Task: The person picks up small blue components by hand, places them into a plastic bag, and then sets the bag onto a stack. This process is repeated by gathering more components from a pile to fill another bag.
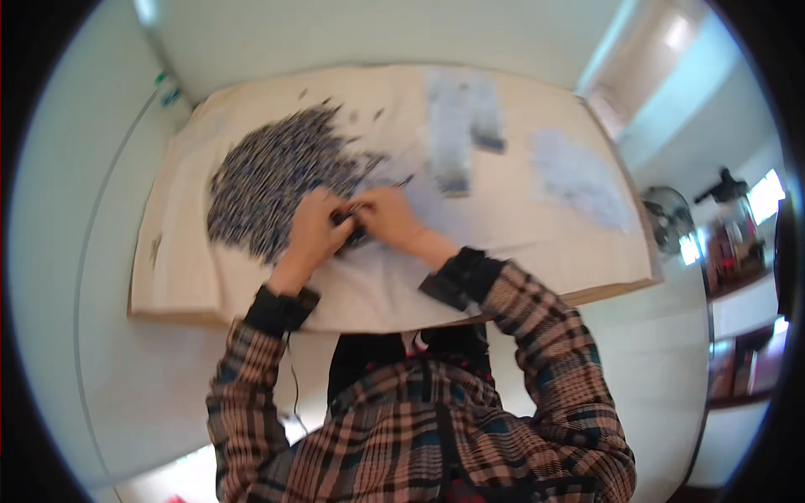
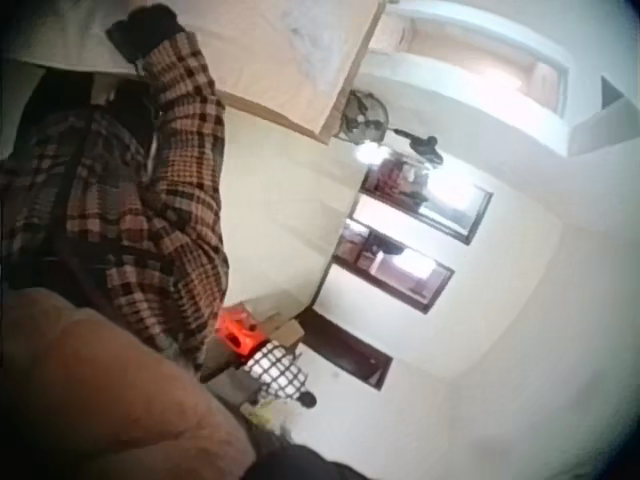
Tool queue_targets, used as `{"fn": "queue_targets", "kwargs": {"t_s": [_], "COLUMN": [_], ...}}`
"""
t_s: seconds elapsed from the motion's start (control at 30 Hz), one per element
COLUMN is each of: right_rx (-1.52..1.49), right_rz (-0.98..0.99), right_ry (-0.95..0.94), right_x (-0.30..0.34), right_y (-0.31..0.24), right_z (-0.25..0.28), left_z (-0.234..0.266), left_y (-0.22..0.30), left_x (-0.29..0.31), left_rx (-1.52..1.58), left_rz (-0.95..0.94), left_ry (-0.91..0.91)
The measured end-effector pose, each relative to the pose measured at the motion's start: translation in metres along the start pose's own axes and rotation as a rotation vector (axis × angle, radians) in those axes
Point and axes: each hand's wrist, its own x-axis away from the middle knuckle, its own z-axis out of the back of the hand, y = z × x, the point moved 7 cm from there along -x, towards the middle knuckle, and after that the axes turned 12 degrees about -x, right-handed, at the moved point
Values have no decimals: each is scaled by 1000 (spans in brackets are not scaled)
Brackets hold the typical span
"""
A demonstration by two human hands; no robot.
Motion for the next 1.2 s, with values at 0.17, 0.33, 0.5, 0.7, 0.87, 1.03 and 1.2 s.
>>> {"fn": "queue_targets", "kwargs": {"t_s": [0.17, 0.33, 0.5, 0.7, 0.87, 1.03, 1.2], "right_rx": [-342, -143, -292, -302, -164, -363, -705], "right_rz": [60, 93, -55, 146, 144, -21, -207], "right_ry": [56, 87, 94, 511, 455, 422, 294], "right_x": [0, 2, 0, 5, 16, 18, 21], "right_y": [12, 24, 23, 7, 12, 27, 42], "right_z": [-25, -30, -19, 1, 1, 14, -4], "left_z": [-13, -23, -37, -3, -2, -12, -9], "left_y": [-25, -37, -65, -19, 5, 18, 26], "left_x": [13, 10, 9, -1, 2, 6, 12], "left_rx": [-30, 132, 88, -42, -104, -66, -203], "left_rz": [43, 134, 196, 102, -9, -124, -145], "left_ry": [-93, -237, -232, -186, -214, -394, -428]}}
